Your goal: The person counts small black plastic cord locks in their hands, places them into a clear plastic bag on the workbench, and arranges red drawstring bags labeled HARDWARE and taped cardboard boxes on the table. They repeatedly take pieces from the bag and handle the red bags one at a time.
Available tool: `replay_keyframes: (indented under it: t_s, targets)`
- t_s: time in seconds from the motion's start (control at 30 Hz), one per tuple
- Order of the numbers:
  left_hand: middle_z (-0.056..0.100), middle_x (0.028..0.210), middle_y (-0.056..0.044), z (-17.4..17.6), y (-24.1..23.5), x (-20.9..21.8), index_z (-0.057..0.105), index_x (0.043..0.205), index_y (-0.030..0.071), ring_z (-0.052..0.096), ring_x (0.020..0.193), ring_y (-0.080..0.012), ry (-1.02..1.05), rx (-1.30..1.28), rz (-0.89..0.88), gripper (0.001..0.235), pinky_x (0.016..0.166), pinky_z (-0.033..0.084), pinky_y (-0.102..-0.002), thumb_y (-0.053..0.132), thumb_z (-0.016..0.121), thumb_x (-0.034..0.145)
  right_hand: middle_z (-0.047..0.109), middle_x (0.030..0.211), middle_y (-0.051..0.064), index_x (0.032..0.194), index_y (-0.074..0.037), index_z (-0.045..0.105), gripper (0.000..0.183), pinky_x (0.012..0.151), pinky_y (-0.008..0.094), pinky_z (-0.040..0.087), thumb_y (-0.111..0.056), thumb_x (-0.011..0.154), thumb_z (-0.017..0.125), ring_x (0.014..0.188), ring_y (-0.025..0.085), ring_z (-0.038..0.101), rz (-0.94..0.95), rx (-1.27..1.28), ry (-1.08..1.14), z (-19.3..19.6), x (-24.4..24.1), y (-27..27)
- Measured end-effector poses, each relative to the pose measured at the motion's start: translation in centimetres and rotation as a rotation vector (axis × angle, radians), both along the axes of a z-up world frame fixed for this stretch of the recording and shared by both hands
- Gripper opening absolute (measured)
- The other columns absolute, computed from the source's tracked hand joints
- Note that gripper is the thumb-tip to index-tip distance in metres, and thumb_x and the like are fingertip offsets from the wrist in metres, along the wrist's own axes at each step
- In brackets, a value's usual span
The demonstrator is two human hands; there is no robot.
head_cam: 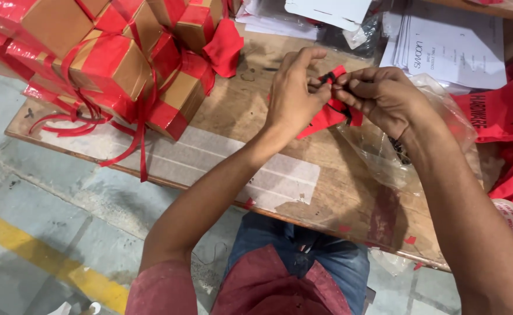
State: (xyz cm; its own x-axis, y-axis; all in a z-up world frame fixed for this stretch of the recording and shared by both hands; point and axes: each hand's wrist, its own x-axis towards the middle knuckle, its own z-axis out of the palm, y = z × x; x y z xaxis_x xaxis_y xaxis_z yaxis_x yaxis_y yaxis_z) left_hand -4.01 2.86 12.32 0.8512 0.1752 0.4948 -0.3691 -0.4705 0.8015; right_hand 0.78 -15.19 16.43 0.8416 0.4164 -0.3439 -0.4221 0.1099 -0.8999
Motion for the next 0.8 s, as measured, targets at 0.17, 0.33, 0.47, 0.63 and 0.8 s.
replay_keyframes:
  t_s: [0.17, 0.33, 0.47, 0.63, 0.8]
  targets:
    - [0.068, 0.118, -0.013, -1.3, -0.5, 0.8, 0.06, 0.126, 0.003, 0.077, 0.086, -0.016, 0.048, -0.135, -0.071, 0.047, 0.074, 0.066, -0.028, -0.004, 0.077, 0.083, 0.07, 0.105, 0.02, 0.112, 0.01, 0.064, 0.018, 0.083, 0.025, 0.063, 0.008, 0.097, 0.054, 0.093, 0.02, 0.072, 0.126, -0.084, -0.107, -2.2, 0.6, -0.4]
    - [0.071, 0.117, -0.013, -1.2, -1.5, 0.5, 0.061, 0.126, 0.002, 0.077, 0.089, -0.0178, 0.06, -0.148, -0.103, 0.044, 0.075, 0.066, -0.028, -0.005, 0.075, 0.085, 0.064, 0.083, 0.014, 0.103, 0.013, 0.067, 0.014, 0.056, 0.027, 0.046, 0.005, 0.096, 0.058, 0.068, 0.017, 0.059, 0.372, -0.374, -0.382, -4.1, 1.9, -1.2]
    - [0.07, 0.119, -0.013, -1.8, -1.5, 0.7, 0.06, 0.125, 0.002, 0.077, 0.096, -0.0192, 0.078, -0.137, -0.122, 0.044, 0.08, 0.067, -0.027, -0.006, 0.074, 0.085, 0.068, 0.073, 0.01, 0.095, 0.005, 0.071, 0.019, 0.054, 0.032, 0.048, 0.004, 0.08, 0.061, 0.061, 0.019, 0.063, 0.513, -1.043, -0.646, -3.8, 2.1, 0.1]
    - [0.07, 0.119, -0.013, -3.0, -1.7, 1.3, 0.06, 0.125, 0.001, 0.076, 0.1, -0.0193, 0.127, -0.123, -0.135, 0.043, 0.083, 0.067, -0.027, -0.006, 0.073, 0.085, 0.067, 0.074, 0.014, 0.093, 0.006, 0.07, 0.017, 0.05, 0.037, 0.048, 0.005, 0.078, 0.064, 0.057, 0.021, 0.062, 0.615, -1.131, -0.369, -1.7, 1.8, 1.2]
    - [0.072, 0.117, -0.011, -2.2, -1.8, 1.3, 0.061, 0.124, 0.001, 0.076, 0.098, -0.0183, 0.131, -0.162, -0.13, 0.041, 0.084, 0.067, -0.027, -0.003, 0.075, 0.086, 0.067, 0.074, 0.013, 0.095, 0.006, 0.074, 0.019, 0.049, 0.029, 0.042, 0.006, 0.081, 0.061, 0.056, 0.014, 0.057, 0.299, -0.841, -0.507, -2.9, 2.6, 0.4]
